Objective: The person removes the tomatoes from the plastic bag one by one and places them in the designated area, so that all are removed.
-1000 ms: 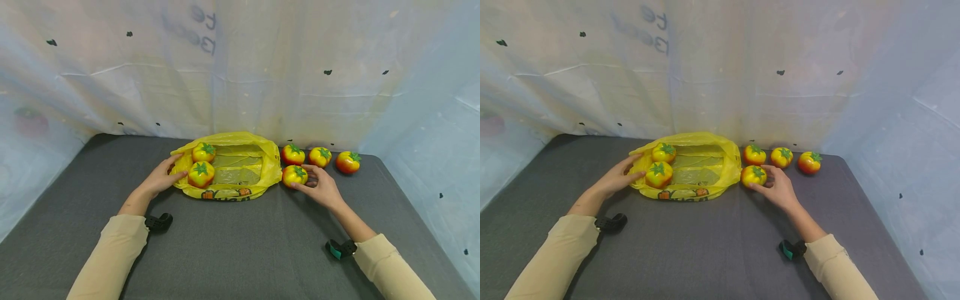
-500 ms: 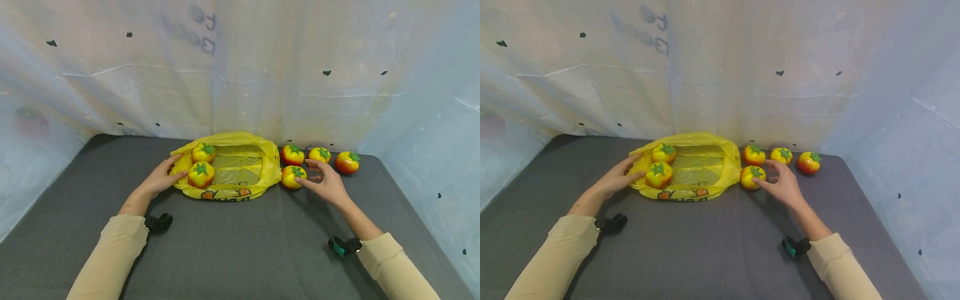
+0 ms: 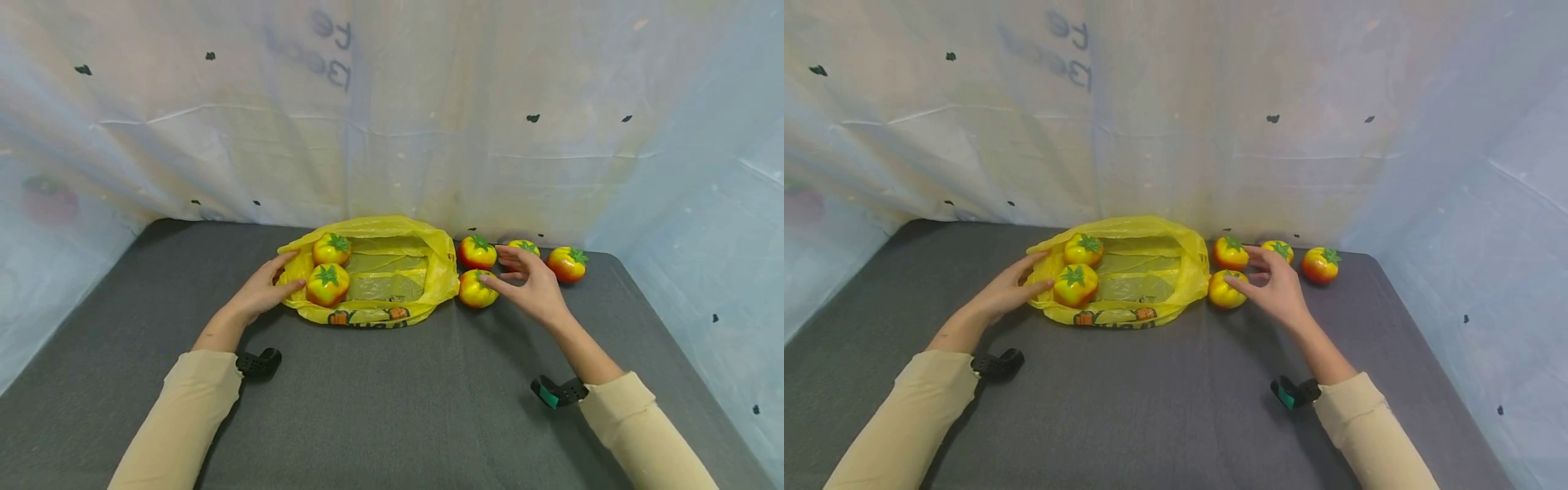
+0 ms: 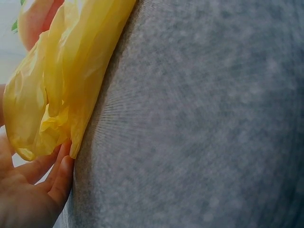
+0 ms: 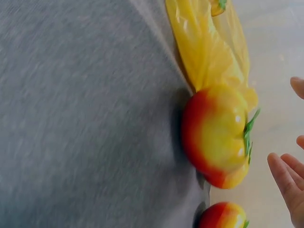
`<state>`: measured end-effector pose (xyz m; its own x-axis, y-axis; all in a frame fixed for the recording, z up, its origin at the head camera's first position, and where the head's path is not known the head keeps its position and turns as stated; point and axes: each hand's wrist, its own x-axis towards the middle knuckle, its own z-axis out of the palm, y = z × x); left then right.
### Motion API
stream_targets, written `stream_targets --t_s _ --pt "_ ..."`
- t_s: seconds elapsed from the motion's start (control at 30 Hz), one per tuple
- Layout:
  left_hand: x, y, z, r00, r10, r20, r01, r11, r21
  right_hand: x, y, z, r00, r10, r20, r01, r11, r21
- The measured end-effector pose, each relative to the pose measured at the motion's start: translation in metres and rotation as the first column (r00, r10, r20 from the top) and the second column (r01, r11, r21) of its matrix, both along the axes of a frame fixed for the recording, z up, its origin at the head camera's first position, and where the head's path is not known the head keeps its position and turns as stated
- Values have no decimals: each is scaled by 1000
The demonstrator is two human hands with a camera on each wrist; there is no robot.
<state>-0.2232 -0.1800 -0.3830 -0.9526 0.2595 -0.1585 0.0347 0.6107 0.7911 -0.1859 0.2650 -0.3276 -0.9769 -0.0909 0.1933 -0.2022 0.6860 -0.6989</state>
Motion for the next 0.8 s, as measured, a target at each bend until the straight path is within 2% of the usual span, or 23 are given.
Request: stream_targets --t_s 0.37,0.57,0.8 --pt "1 1 3 1000 -9 -15 9 1000 -11 -7 -24 -1 995 98 -33 -100 990 -99" --pt "0 0 1 1000 -9 -12 9 1000 -3 -9 -38 -2 991 124 -59 -129 987 -100" --pt "0 0 -1 1000 -2 -26 3 1000 24 -10 -53 -4 989 144 -43 -149 981 -127"
